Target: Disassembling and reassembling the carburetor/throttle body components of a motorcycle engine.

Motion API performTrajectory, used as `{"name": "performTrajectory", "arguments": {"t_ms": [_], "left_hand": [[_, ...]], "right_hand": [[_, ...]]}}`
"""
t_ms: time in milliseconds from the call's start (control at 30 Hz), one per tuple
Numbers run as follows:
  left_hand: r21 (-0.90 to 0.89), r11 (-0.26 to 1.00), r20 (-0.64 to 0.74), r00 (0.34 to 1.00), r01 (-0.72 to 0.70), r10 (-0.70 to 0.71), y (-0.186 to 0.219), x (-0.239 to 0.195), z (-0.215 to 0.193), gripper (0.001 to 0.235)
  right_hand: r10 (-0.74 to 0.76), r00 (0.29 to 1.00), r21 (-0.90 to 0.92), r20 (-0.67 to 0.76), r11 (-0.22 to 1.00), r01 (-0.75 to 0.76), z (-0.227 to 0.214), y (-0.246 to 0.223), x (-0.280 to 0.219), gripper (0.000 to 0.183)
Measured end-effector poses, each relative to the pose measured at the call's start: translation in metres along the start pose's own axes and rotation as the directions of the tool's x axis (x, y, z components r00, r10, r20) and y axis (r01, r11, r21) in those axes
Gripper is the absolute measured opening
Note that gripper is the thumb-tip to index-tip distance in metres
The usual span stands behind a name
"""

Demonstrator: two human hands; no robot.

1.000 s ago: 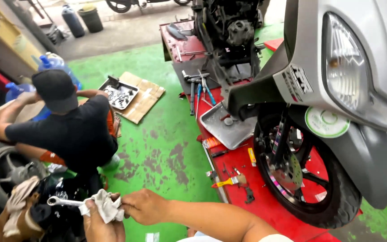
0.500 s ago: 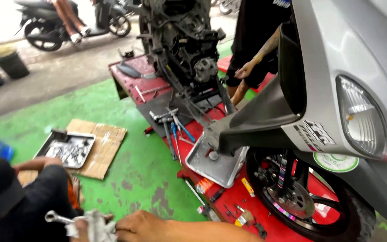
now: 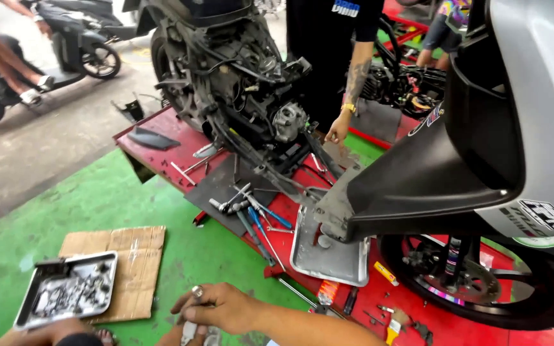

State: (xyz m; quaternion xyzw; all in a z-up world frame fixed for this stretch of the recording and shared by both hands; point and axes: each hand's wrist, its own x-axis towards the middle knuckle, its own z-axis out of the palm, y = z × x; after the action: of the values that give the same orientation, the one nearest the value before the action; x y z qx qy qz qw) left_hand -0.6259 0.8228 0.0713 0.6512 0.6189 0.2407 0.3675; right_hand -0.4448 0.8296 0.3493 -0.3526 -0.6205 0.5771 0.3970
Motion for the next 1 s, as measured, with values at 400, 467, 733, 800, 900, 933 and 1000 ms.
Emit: {"name": "performTrajectory", "arguments": {"t_ms": [400, 467, 733, 800, 900, 933, 1000], "left_hand": [[0.02, 0.97, 0.102, 0.964, 0.243, -0.244, 0.23, 0.142, -0.18, 0.041], [-0.124, 0.962, 0.119, 0.967, 0.242, -0.227, 0.22, 0.168, -0.176, 0.045], [0.11, 0.991, 0.267, 0.958, 0.073, -0.1, 0.283, 0.252, -0.167, 0.036], [0.115, 0.991, 0.277, 0.956, 0.06, -0.09, 0.28, 0.288, -0.18, 0.037], [0.065, 0.997, 0.263, 0.964, 0.031, -0.047, 0.265, 0.341, -0.214, 0.034], [-0.021, 1.0, 0.23, 0.973, -0.002, 0.007, 0.256, 0.356, -0.226, 0.031], [-0.04, 0.999, 0.236, 0.972, 0.01, -0.001, 0.226, 0.389, -0.236, 0.03]], "right_hand": [[0.258, 0.879, 0.623, -0.4, 0.781, 0.055, -0.108, 0.012, 0.131, 0.032], [0.248, 0.895, 0.656, -0.371, 0.752, 0.063, -0.121, 0.014, 0.136, 0.036], [0.267, 0.515, 0.353, -0.814, 0.933, 0.074, -0.18, 0.017, 0.159, 0.028], [0.24, 0.316, 0.304, -0.918, 0.937, 0.171, -0.219, 0.011, 0.152, 0.023], [0.151, 0.044, 0.156, -0.987, 0.906, 0.394, -0.259, -0.002, 0.146, 0.015], [0.059, -0.027, 0.037, -0.998, 0.855, 0.518, -0.269, -0.003, 0.143, 0.015], [0.056, -0.062, 0.015, -0.997, 0.856, 0.517, -0.259, -0.019, 0.153, 0.017]]}}
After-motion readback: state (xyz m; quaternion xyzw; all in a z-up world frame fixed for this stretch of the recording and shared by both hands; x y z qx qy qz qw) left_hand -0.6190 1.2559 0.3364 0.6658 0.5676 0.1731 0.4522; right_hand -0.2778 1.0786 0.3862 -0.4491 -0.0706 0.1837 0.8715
